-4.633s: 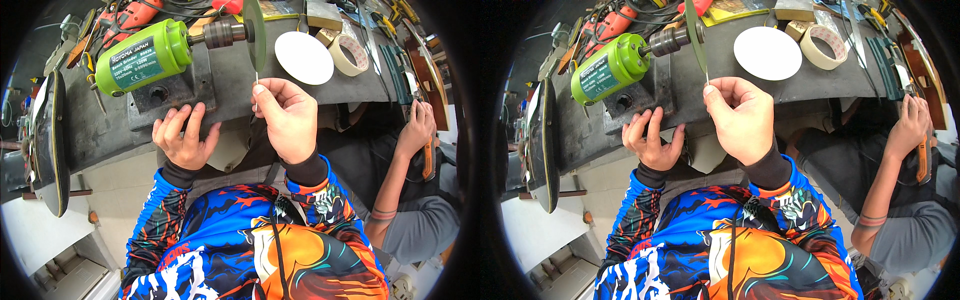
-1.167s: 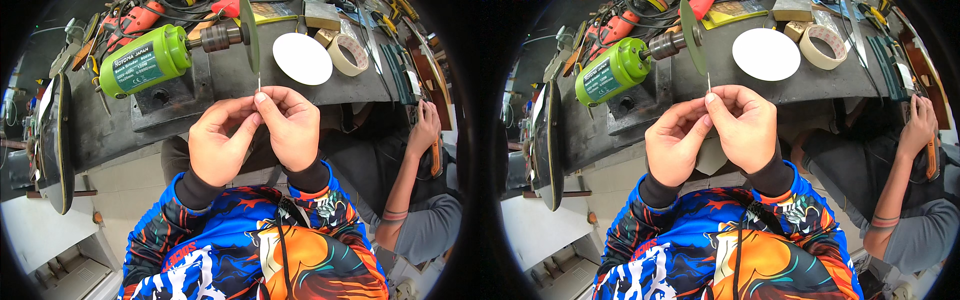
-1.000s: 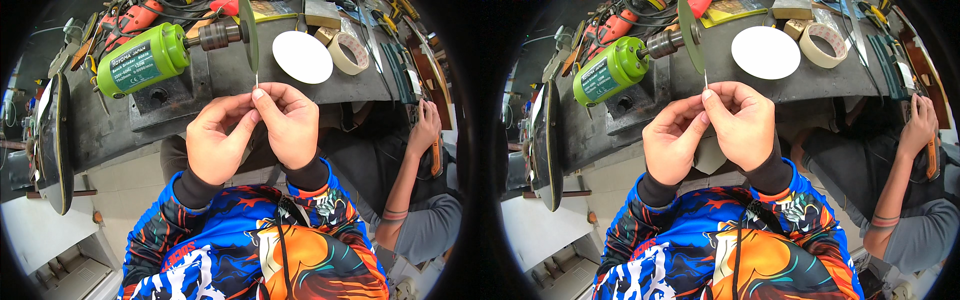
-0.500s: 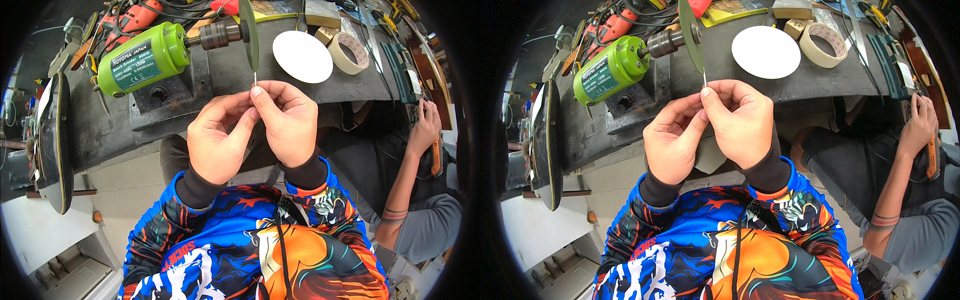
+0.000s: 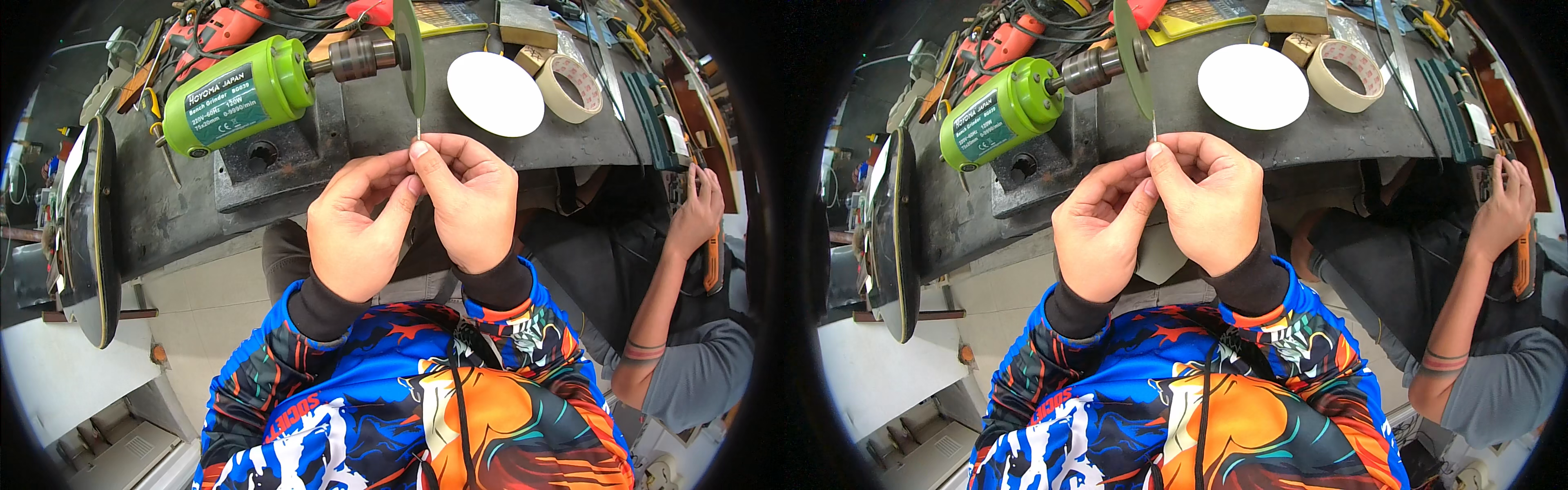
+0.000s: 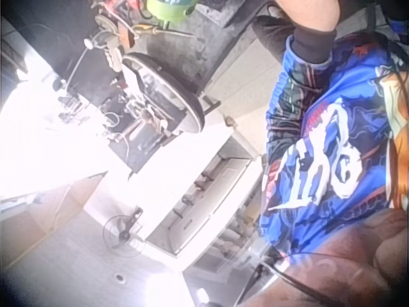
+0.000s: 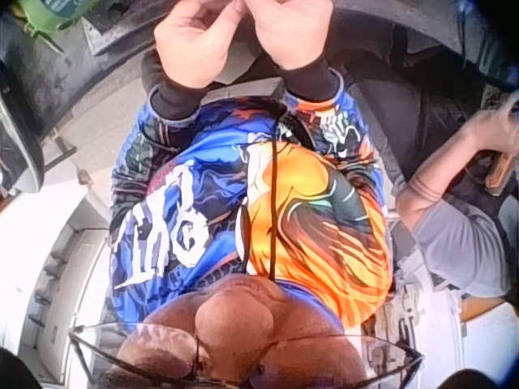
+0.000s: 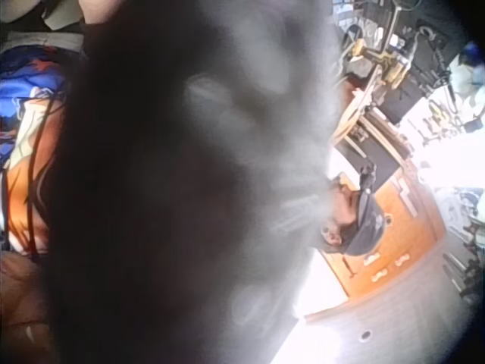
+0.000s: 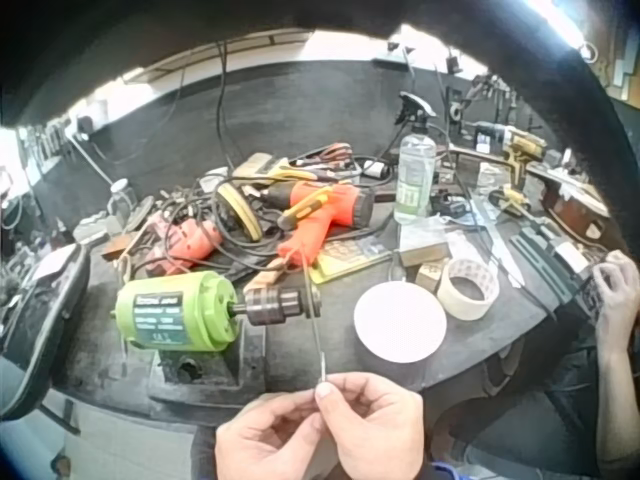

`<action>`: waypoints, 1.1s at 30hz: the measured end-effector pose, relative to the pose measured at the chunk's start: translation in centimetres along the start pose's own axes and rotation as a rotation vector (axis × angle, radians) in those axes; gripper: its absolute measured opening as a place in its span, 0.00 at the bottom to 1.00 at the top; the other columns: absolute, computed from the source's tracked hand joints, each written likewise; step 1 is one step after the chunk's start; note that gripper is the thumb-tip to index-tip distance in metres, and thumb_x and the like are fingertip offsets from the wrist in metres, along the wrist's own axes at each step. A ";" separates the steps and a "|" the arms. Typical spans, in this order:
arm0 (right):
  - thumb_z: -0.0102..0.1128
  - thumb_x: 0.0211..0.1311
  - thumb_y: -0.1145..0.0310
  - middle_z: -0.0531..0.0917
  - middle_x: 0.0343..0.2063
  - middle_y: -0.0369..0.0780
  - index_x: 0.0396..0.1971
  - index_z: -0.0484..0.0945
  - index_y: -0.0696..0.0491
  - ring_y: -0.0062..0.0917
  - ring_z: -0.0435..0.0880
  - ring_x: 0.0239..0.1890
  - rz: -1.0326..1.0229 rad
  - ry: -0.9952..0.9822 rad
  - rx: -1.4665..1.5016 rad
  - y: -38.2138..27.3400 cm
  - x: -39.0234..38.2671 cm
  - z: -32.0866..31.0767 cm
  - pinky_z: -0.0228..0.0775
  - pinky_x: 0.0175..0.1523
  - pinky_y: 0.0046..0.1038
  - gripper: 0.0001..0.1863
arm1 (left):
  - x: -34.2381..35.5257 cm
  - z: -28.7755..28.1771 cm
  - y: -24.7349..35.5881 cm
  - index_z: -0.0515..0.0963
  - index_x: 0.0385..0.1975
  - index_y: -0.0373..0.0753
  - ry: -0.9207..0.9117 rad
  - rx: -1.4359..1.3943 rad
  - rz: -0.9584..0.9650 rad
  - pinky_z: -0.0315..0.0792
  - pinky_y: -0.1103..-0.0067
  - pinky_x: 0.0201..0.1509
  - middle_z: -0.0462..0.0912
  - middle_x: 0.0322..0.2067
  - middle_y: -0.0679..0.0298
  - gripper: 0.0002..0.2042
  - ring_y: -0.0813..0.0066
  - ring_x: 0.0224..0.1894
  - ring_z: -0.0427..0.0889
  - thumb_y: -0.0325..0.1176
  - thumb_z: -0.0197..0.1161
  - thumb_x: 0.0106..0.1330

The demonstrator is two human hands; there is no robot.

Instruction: The person uses a bench grinder to sharpen a small metal rod, holding it against the spinning wheel with both hands. They periodically inspect the rod and rub it against a sanding block before returning to the grinder to continue the sharpening process.

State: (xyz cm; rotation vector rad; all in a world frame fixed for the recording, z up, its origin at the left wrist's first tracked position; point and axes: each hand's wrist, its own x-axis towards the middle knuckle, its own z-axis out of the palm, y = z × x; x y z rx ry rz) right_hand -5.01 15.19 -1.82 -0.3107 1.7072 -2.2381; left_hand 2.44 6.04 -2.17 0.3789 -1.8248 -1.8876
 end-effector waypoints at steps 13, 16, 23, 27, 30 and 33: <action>0.62 0.62 0.74 0.85 0.27 0.40 0.35 0.80 0.66 0.15 0.81 0.29 -0.007 0.002 0.034 0.3 0.1 0.2 0.74 0.34 0.17 0.09 | 0.0 -0.1 0.0 0.76 0.48 0.27 -0.005 0.023 0.004 0.75 0.81 0.46 0.83 0.40 0.57 0.13 0.77 0.41 0.81 0.19 0.62 0.64; 0.62 0.62 0.73 0.85 0.27 0.40 0.35 0.81 0.65 0.15 0.81 0.28 -0.004 -0.002 0.020 0.3 0.1 0.1 0.74 0.34 0.17 0.09 | 0.0 -0.1 0.0 0.77 0.48 0.27 -0.001 0.015 -0.002 0.75 0.81 0.46 0.83 0.40 0.57 0.13 0.77 0.41 0.81 0.19 0.62 0.64; 0.62 0.63 0.72 0.85 0.27 0.40 0.35 0.80 0.66 0.14 0.81 0.28 -0.002 -0.022 0.033 0.5 0.3 0.0 0.73 0.34 0.17 0.10 | 0.0 0.0 -0.1 0.77 0.48 0.27 0.009 0.028 0.013 0.75 0.81 0.47 0.83 0.40 0.57 0.13 0.77 0.41 0.81 0.19 0.62 0.64; 0.61 0.63 0.72 0.85 0.27 0.40 0.36 0.80 0.66 0.15 0.81 0.28 -0.005 -0.025 0.030 0.5 0.3 0.0 0.73 0.34 0.17 0.10 | 0.0 0.0 -0.2 0.77 0.48 0.28 0.009 0.024 0.020 0.75 0.81 0.47 0.83 0.40 0.57 0.12 0.77 0.41 0.81 0.19 0.62 0.64; 0.61 0.63 0.72 0.85 0.27 0.40 0.36 0.80 0.66 0.15 0.81 0.28 0.001 -0.025 0.032 0.4 0.2 0.0 0.74 0.33 0.17 0.10 | 0.0 0.0 -0.2 0.77 0.48 0.28 0.008 0.010 0.018 0.75 0.81 0.47 0.83 0.41 0.57 0.12 0.78 0.41 0.81 0.19 0.61 0.64; 0.61 0.63 0.72 0.85 0.27 0.40 0.36 0.80 0.66 0.15 0.81 0.28 0.000 -0.028 0.039 0.4 0.2 0.0 0.74 0.33 0.17 0.10 | 0.0 0.1 0.0 0.77 0.47 0.28 0.013 0.012 0.013 0.75 0.81 0.46 0.83 0.41 0.58 0.12 0.78 0.41 0.81 0.19 0.62 0.64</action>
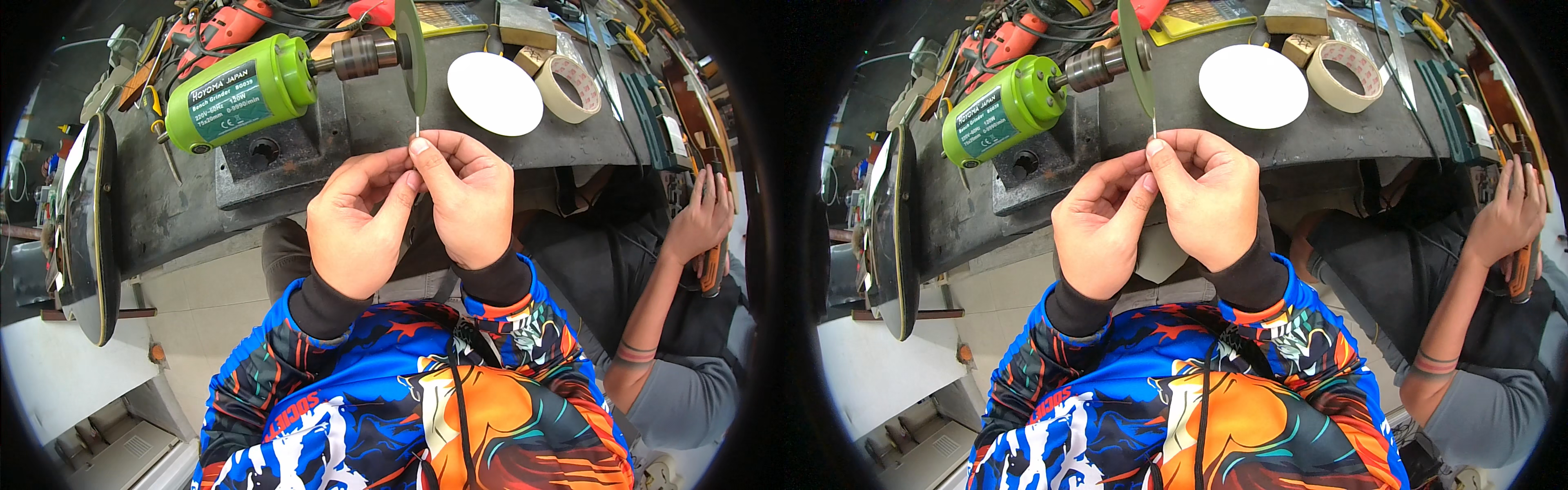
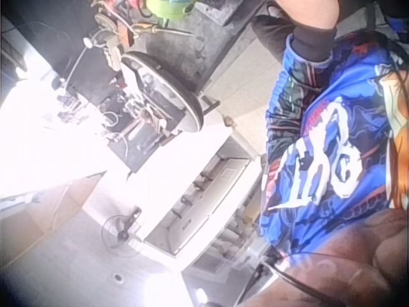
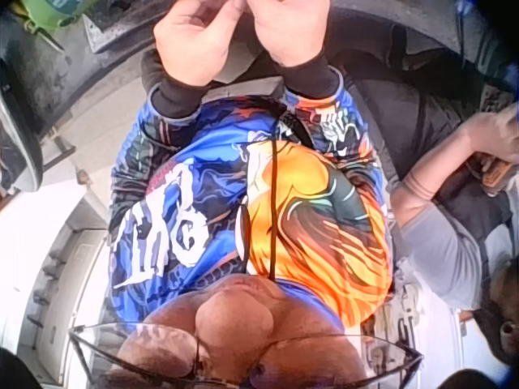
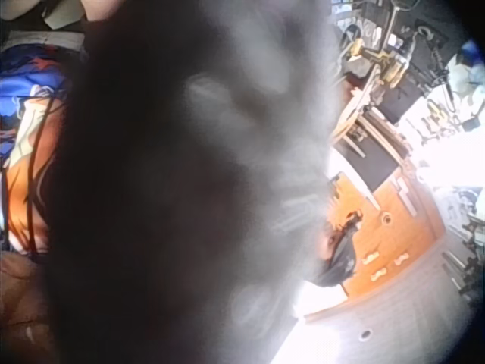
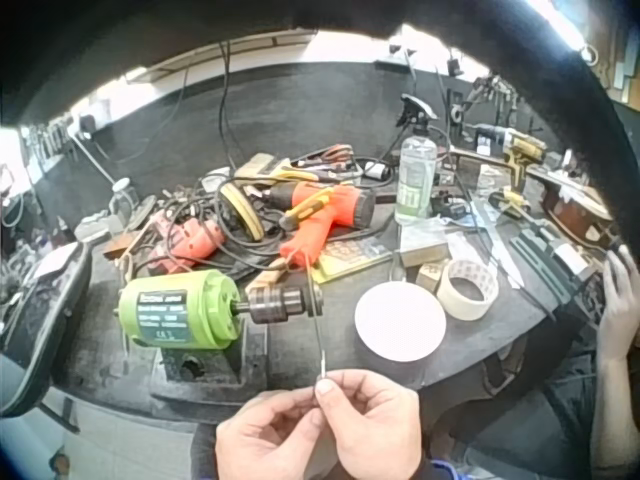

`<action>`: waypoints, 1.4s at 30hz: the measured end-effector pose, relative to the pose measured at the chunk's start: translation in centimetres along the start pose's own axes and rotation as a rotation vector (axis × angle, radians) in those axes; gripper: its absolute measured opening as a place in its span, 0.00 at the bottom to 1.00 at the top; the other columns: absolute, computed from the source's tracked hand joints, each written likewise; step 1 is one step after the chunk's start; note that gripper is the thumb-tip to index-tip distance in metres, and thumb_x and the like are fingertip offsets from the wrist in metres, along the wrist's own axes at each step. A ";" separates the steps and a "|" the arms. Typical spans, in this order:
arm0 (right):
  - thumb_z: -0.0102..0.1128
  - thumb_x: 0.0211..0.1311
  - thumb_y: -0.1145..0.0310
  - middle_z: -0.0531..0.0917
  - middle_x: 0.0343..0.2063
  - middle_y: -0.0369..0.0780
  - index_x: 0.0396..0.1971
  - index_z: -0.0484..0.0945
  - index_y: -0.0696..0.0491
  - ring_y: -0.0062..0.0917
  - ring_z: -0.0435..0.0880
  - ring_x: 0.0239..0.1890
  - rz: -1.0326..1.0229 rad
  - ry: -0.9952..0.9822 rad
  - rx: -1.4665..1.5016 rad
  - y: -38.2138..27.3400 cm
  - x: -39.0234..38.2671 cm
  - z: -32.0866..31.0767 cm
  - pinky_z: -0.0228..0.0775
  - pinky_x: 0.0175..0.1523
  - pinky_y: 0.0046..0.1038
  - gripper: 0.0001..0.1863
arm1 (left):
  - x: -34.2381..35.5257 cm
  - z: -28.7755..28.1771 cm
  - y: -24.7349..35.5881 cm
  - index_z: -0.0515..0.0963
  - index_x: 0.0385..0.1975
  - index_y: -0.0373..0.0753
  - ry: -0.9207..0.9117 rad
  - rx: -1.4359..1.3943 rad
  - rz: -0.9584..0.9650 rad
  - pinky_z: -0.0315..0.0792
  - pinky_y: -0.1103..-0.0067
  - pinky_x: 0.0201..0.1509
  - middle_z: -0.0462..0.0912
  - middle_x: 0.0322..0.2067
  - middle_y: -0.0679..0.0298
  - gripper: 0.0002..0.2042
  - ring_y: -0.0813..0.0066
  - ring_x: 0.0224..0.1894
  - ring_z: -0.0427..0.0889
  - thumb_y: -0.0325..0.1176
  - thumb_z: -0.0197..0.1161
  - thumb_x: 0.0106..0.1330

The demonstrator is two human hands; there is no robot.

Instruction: The person uses a bench grinder to sharpen a small metal rod, holding it against the spinning wheel with both hands. They periodically inspect the rod and rub it against a sanding block before returning to the grinder to continue the sharpening process.

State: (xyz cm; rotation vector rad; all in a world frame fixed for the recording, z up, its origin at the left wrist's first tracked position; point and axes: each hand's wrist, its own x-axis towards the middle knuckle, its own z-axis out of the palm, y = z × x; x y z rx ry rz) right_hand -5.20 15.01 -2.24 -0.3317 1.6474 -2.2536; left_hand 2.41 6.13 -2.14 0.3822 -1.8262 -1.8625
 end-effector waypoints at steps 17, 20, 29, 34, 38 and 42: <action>0.62 0.62 0.72 0.84 0.26 0.38 0.35 0.80 0.65 0.13 0.80 0.27 0.001 0.018 -0.031 0.0 0.1 -0.1 0.72 0.32 0.16 0.10 | 0.1 0.2 0.1 0.79 0.44 0.28 0.015 -0.018 -0.025 0.78 0.80 0.48 0.82 0.40 0.57 0.11 0.73 0.42 0.84 0.20 0.63 0.62; 0.62 0.62 0.72 0.84 0.26 0.38 0.35 0.80 0.65 0.13 0.79 0.27 -0.004 0.016 -0.036 -0.1 0.2 -0.1 0.72 0.32 0.16 0.10 | 0.1 0.2 0.1 0.79 0.44 0.28 0.015 -0.019 -0.027 0.78 0.80 0.48 0.82 0.41 0.57 0.10 0.73 0.42 0.84 0.20 0.63 0.62; 0.62 0.62 0.72 0.84 0.26 0.38 0.35 0.80 0.65 0.13 0.79 0.26 0.010 0.015 -0.044 -0.6 -0.1 -0.1 0.72 0.32 0.17 0.10 | -0.1 0.1 0.0 0.79 0.43 0.28 0.018 -0.013 -0.017 0.78 0.80 0.48 0.82 0.40 0.56 0.10 0.73 0.43 0.84 0.21 0.64 0.62; 0.62 0.62 0.72 0.84 0.26 0.38 0.34 0.80 0.65 0.13 0.79 0.26 0.008 0.014 -0.031 -0.3 0.1 0.0 0.72 0.32 0.17 0.09 | 0.0 0.1 -0.1 0.80 0.43 0.28 0.023 -0.024 -0.023 0.78 0.80 0.48 0.82 0.40 0.56 0.10 0.73 0.43 0.84 0.21 0.64 0.62; 0.62 0.62 0.72 0.84 0.26 0.39 0.35 0.80 0.66 0.13 0.80 0.26 -0.005 0.019 -0.044 -0.3 0.1 0.0 0.72 0.32 0.17 0.10 | 0.0 0.1 0.1 0.80 0.43 0.28 0.024 -0.024 -0.027 0.78 0.80 0.48 0.82 0.40 0.56 0.10 0.73 0.42 0.84 0.21 0.64 0.62; 0.62 0.62 0.72 0.84 0.26 0.39 0.35 0.80 0.66 0.13 0.80 0.27 0.000 0.016 -0.039 -0.3 0.1 0.0 0.72 0.32 0.17 0.10 | 0.0 0.1 0.1 0.80 0.43 0.28 0.023 -0.014 -0.021 0.78 0.80 0.48 0.82 0.40 0.56 0.11 0.73 0.42 0.84 0.21 0.64 0.62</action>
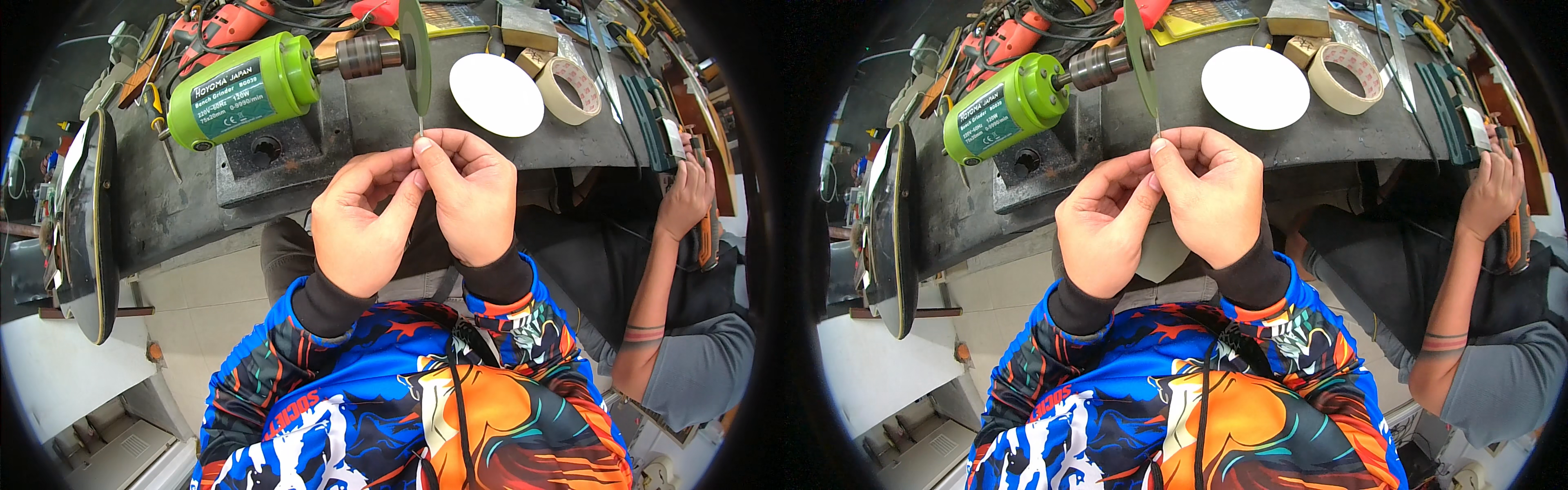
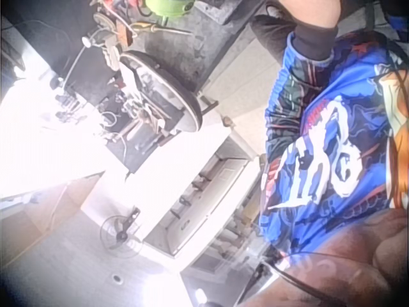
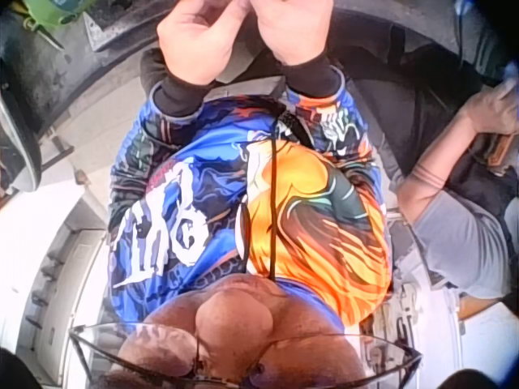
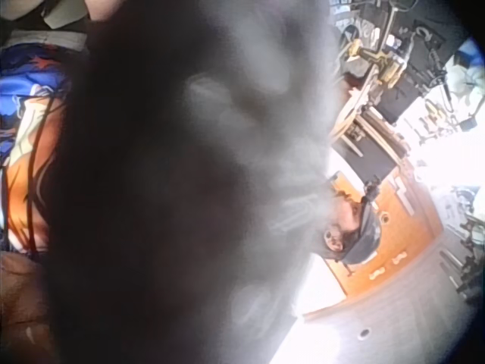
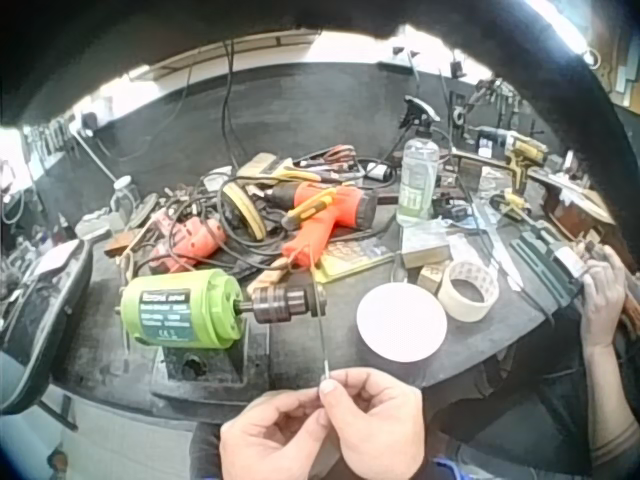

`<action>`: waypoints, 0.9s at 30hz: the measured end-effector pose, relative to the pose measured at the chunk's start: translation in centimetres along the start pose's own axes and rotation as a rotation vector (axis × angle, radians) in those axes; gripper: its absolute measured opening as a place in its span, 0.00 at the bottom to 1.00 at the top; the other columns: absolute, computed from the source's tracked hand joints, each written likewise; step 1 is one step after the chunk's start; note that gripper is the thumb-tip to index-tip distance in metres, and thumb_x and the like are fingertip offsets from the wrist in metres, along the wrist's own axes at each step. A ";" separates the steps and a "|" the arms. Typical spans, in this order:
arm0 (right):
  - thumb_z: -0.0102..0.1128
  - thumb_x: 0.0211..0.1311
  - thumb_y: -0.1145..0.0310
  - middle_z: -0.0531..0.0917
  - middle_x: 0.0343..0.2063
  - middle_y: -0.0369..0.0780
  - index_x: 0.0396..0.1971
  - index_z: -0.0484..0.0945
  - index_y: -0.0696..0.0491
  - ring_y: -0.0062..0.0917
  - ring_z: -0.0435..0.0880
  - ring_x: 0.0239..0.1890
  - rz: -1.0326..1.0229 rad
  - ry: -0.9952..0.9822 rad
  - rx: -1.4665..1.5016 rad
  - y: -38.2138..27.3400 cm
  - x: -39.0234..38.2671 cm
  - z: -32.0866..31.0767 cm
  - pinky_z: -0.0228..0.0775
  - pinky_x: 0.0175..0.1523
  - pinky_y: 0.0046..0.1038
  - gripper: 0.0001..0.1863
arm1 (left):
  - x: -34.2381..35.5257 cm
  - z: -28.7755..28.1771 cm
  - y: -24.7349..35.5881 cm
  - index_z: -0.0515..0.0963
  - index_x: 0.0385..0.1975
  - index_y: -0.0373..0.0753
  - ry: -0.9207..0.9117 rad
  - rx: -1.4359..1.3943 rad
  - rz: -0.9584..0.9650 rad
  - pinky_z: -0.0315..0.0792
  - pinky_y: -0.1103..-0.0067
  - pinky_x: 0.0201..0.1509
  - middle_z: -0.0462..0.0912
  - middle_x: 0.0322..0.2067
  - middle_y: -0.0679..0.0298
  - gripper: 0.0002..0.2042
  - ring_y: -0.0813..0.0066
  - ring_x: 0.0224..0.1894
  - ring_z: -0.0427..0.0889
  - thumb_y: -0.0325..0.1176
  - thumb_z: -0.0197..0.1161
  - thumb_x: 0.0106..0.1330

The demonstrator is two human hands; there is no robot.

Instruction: The person uses a bench grinder to sharpen a small metal rod, holding it against the spinning wheel with both hands. They periodically inspect the rod and rub it against a sanding block before returning to the grinder to continue the sharpening process.

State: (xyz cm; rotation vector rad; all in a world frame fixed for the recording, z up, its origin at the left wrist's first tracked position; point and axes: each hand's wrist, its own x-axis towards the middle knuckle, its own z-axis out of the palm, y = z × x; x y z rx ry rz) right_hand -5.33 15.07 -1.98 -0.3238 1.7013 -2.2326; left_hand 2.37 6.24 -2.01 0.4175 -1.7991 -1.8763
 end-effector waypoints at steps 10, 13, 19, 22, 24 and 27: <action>0.60 0.64 0.74 0.84 0.30 0.39 0.38 0.79 0.64 0.15 0.81 0.31 0.013 -0.064 0.121 -1.4 -2.3 -1.1 0.74 0.37 0.17 0.08 | -1.5 0.3 1.0 0.80 0.41 0.28 -0.032 -0.034 0.071 0.77 0.81 0.44 0.81 0.38 0.58 0.10 0.76 0.39 0.83 0.19 0.66 0.60; 0.59 0.64 0.75 0.83 0.32 0.39 0.40 0.79 0.63 0.16 0.81 0.34 0.136 -0.182 0.416 -1.8 -3.3 -2.1 0.74 0.40 0.18 0.08 | -2.5 -0.1 1.9 0.77 0.44 0.27 -0.119 -0.039 0.134 0.76 0.78 0.50 0.78 0.44 0.57 0.11 0.72 0.46 0.81 0.17 0.63 0.62; 0.56 0.67 0.72 0.82 0.31 0.37 0.42 0.78 0.62 0.15 0.79 0.33 0.243 -0.330 0.589 -2.7 -3.8 -2.9 0.72 0.40 0.19 0.09 | -3.2 -0.3 3.2 0.77 0.44 0.26 -0.160 0.009 0.204 0.76 0.77 0.51 0.76 0.44 0.56 0.12 0.73 0.44 0.80 0.16 0.64 0.60; 0.56 0.67 0.72 0.82 0.31 0.36 0.42 0.78 0.61 0.15 0.79 0.32 0.254 -0.328 0.604 -3.0 -3.9 -2.8 0.72 0.39 0.18 0.09 | -3.3 -0.2 3.5 0.77 0.44 0.27 -0.160 -0.002 0.194 0.76 0.77 0.51 0.76 0.44 0.56 0.12 0.72 0.44 0.80 0.16 0.64 0.60; 0.56 0.67 0.72 0.82 0.31 0.36 0.42 0.78 0.61 0.15 0.79 0.32 0.236 -0.328 0.588 -3.0 -3.9 -2.8 0.71 0.39 0.18 0.09 | -3.3 -0.2 3.5 0.77 0.44 0.27 -0.160 -0.005 0.200 0.76 0.77 0.51 0.76 0.43 0.56 0.12 0.72 0.45 0.80 0.16 0.64 0.60; 0.56 0.67 0.72 0.82 0.31 0.37 0.41 0.78 0.62 0.15 0.79 0.32 0.227 -0.321 0.562 -2.9 -3.9 -2.8 0.72 0.39 0.18 0.09 | -3.3 -0.2 3.3 0.77 0.44 0.27 -0.153 0.008 0.213 0.76 0.77 0.51 0.76 0.43 0.56 0.12 0.72 0.45 0.80 0.16 0.64 0.60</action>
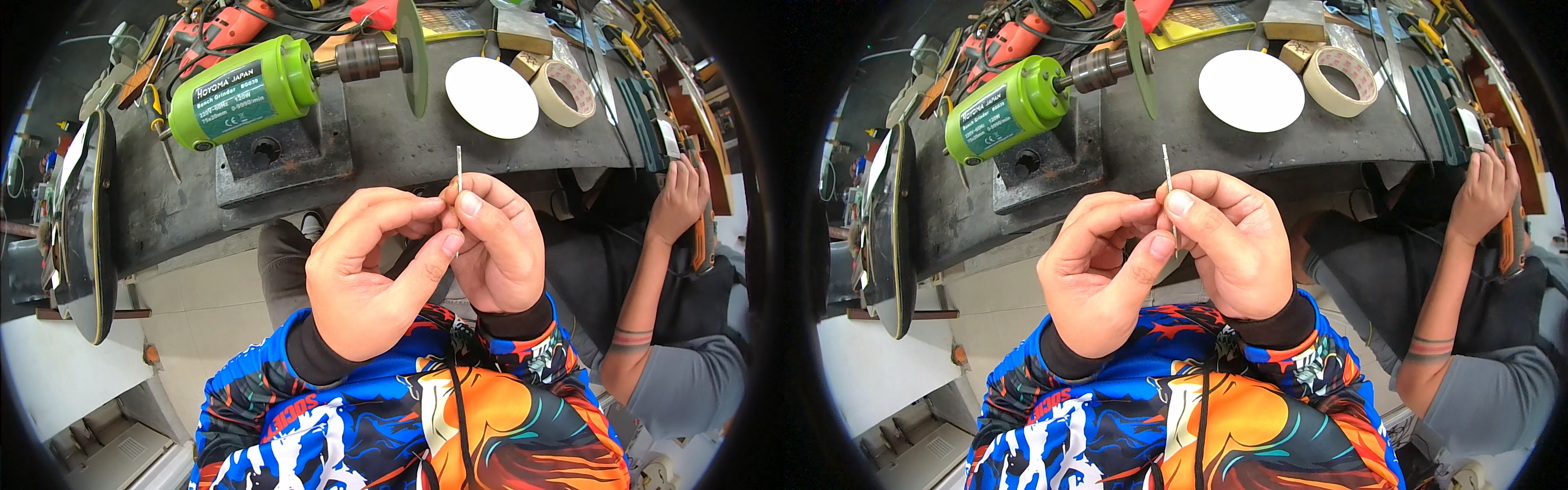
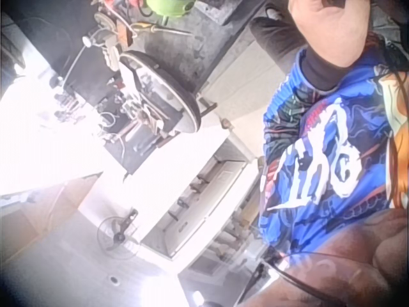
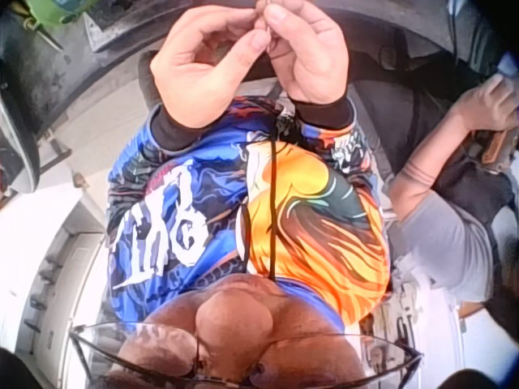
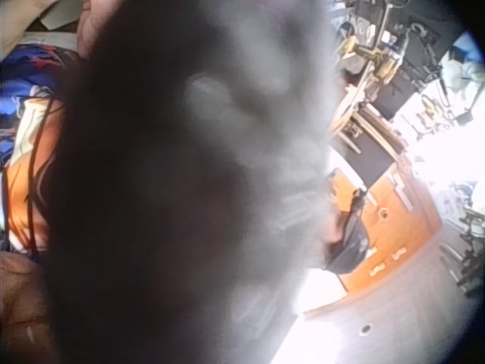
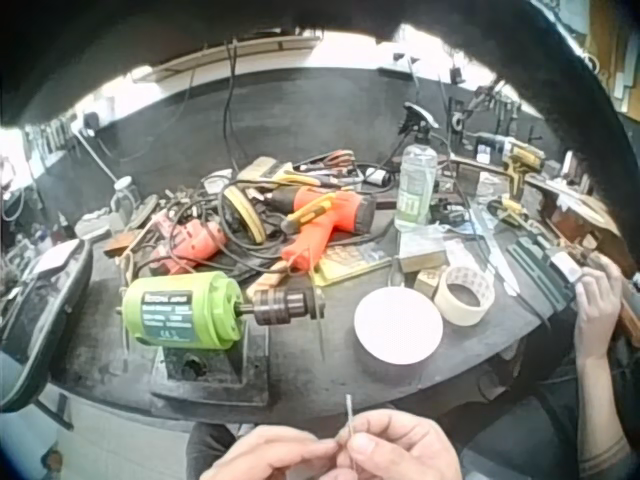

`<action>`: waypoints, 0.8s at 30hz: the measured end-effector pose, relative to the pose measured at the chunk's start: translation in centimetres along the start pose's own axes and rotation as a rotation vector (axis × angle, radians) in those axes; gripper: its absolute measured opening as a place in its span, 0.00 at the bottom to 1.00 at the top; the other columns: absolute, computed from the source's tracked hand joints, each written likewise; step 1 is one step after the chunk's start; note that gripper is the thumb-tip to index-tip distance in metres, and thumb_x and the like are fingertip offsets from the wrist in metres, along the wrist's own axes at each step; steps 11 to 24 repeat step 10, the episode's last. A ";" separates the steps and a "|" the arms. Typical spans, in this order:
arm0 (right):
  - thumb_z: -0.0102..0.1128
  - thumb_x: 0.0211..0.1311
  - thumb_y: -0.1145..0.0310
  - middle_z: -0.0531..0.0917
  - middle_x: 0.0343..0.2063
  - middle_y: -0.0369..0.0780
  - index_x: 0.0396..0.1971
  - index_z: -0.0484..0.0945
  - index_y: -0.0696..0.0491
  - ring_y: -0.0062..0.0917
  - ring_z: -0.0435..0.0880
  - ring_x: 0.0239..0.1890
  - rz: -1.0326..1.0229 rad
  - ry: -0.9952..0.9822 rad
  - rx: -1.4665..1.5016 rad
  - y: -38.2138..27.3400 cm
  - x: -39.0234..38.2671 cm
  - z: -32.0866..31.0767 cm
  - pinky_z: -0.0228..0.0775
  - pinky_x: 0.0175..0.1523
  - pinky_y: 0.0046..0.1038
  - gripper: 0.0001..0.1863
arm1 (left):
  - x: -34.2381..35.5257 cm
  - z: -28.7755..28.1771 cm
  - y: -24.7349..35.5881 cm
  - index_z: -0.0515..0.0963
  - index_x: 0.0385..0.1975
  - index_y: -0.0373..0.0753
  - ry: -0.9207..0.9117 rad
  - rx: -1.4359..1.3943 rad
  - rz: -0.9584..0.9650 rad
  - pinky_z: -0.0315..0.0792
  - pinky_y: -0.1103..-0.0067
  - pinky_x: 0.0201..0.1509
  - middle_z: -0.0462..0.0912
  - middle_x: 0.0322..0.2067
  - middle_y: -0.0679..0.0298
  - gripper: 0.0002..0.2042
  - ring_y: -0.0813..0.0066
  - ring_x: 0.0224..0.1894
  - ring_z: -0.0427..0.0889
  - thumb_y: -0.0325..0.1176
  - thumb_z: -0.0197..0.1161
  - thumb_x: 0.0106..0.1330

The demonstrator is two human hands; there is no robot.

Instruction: The person uses a bench grinder to sharpen a small metal rod, holding it against the spinning wheel with both hands. They periodically inspect the rod and rub it against a sanding block before returning to the grinder to continue the sharpening process.

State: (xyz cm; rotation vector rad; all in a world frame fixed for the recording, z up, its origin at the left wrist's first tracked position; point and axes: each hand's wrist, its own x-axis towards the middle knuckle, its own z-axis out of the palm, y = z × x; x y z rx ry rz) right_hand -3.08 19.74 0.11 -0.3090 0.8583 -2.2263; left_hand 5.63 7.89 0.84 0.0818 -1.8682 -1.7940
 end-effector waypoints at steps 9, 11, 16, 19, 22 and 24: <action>0.58 0.65 0.73 0.83 0.33 0.39 0.41 0.78 0.62 0.17 0.80 0.35 -0.004 0.018 -0.026 0.0 0.3 -0.2 0.72 0.43 0.19 0.09 | 0.3 0.1 -0.3 0.77 0.44 0.27 0.015 -0.022 -0.045 0.76 0.77 0.52 0.76 0.44 0.56 0.12 0.72 0.46 0.79 0.16 0.63 0.60; 0.58 0.65 0.73 0.83 0.33 0.39 0.41 0.78 0.62 0.17 0.80 0.35 -0.003 0.020 -0.026 0.0 0.4 -0.2 0.72 0.43 0.19 0.09 | 0.3 0.1 -0.4 0.77 0.44 0.27 0.015 -0.022 -0.047 0.76 0.77 0.52 0.76 0.44 0.56 0.12 0.72 0.46 0.79 0.16 0.63 0.60; 0.58 0.65 0.73 0.83 0.33 0.39 0.41 0.78 0.62 0.17 0.80 0.35 -0.003 0.020 -0.026 0.0 0.4 -0.2 0.72 0.43 0.19 0.09 | 0.3 0.1 -0.4 0.77 0.44 0.27 0.015 -0.022 -0.047 0.76 0.77 0.52 0.76 0.44 0.56 0.12 0.72 0.46 0.79 0.16 0.63 0.60; 0.58 0.65 0.73 0.83 0.33 0.39 0.41 0.78 0.62 0.17 0.80 0.35 -0.003 0.020 -0.026 0.0 0.4 -0.2 0.72 0.43 0.19 0.09 | 0.3 0.1 -0.4 0.77 0.44 0.27 0.015 -0.022 -0.047 0.76 0.77 0.52 0.76 0.44 0.56 0.12 0.72 0.46 0.79 0.16 0.63 0.60; 0.58 0.65 0.73 0.83 0.33 0.39 0.41 0.78 0.62 0.17 0.80 0.35 -0.003 0.020 -0.026 0.0 0.4 -0.2 0.72 0.43 0.19 0.09 | 0.3 0.1 -0.4 0.77 0.44 0.27 0.015 -0.022 -0.047 0.76 0.77 0.52 0.76 0.44 0.56 0.12 0.72 0.46 0.79 0.16 0.63 0.60; 0.58 0.65 0.73 0.83 0.33 0.39 0.41 0.78 0.62 0.17 0.80 0.35 -0.003 0.020 -0.026 0.0 0.4 -0.2 0.72 0.43 0.19 0.09 | 0.3 0.1 -0.4 0.77 0.44 0.27 0.015 -0.022 -0.047 0.76 0.77 0.52 0.76 0.44 0.56 0.12 0.72 0.46 0.79 0.16 0.63 0.60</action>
